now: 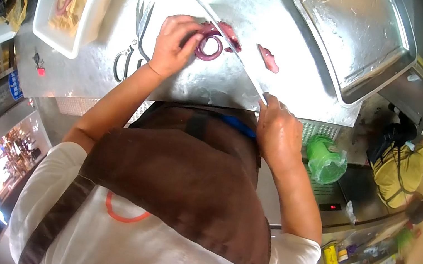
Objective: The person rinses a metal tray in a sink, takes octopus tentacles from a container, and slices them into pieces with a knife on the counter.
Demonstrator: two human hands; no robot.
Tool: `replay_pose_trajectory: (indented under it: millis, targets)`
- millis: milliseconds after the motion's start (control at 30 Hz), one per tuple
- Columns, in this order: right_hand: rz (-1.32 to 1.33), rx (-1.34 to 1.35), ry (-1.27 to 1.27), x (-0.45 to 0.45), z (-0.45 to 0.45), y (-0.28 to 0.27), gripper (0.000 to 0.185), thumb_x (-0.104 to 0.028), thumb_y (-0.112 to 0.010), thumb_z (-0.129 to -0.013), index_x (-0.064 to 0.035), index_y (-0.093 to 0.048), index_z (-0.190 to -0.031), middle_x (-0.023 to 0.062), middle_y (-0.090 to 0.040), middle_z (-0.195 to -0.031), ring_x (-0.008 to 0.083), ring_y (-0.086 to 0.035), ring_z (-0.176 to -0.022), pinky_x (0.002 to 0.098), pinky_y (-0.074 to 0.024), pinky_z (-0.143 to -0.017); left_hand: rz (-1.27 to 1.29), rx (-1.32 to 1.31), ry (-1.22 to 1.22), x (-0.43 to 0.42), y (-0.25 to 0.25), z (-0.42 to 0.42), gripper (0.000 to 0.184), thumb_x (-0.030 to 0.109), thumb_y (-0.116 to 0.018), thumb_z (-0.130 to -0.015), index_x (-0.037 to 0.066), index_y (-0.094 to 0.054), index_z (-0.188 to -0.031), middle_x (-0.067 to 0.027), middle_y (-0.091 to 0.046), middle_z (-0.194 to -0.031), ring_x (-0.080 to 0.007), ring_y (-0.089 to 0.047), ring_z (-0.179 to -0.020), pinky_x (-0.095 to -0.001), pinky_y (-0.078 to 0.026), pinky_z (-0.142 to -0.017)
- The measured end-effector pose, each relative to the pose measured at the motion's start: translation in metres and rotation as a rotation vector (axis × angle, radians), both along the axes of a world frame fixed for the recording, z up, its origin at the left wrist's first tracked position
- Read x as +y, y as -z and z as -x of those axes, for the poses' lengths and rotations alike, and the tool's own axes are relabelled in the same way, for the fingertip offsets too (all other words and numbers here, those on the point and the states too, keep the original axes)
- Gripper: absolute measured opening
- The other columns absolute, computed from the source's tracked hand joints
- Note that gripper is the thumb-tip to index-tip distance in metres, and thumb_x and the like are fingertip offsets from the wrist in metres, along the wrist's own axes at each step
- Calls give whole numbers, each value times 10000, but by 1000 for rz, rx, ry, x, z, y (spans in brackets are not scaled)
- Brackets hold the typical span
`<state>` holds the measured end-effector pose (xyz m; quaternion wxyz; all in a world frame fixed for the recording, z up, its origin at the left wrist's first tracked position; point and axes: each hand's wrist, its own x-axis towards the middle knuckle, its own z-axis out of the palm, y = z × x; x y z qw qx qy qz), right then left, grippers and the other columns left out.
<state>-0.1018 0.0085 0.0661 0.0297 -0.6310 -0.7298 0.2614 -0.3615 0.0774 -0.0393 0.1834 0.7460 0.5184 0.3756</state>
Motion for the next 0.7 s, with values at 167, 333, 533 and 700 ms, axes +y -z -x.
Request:
replay_pose_trajectory:
  millis: [167, 333, 533, 700]
  targets:
    - [-35, 13, -13, 2, 0, -3, 183, -151, -556, -894, -11, -614, -996, 220, -652, -773, 389, -636, -670, 457, -514, -623, -96, 24, 148, 11, 13, -12, 216, 5, -681, -719, 66, -646, -923, -70, -604, -956, -269, -562, -907, -380, -443, -807]
    - [-42, 27, -30, 2, -2, -4, 176, -143, -563, -885, -19, -617, -997, 206, -652, -784, 377, -637, -669, 448, -514, -617, -91, 49, 167, 13, 14, -11, 233, -10, -683, -698, 52, -639, -918, -91, -595, -940, -297, -556, -899, -388, -448, -800]
    - [-61, 32, -53, 3, -4, -4, 166, -136, -573, -874, -28, -610, -994, 182, -646, -787, 373, -629, -664, 443, -509, -602, -115, 73, 139, 12, 16, -14, 243, -27, -646, -701, 73, -660, -922, -51, -605, -953, -268, -547, -916, -368, -459, -796]
    - [-59, 29, -49, 2, -5, -4, 143, -136, -553, -885, -29, -598, -968, 176, -641, -780, 364, -627, -659, 436, -509, -598, -95, 78, 151, 12, 17, -14, 291, -52, -617, -687, 58, -642, -955, -85, -584, -940, -302, -531, -925, -400, -439, -818]
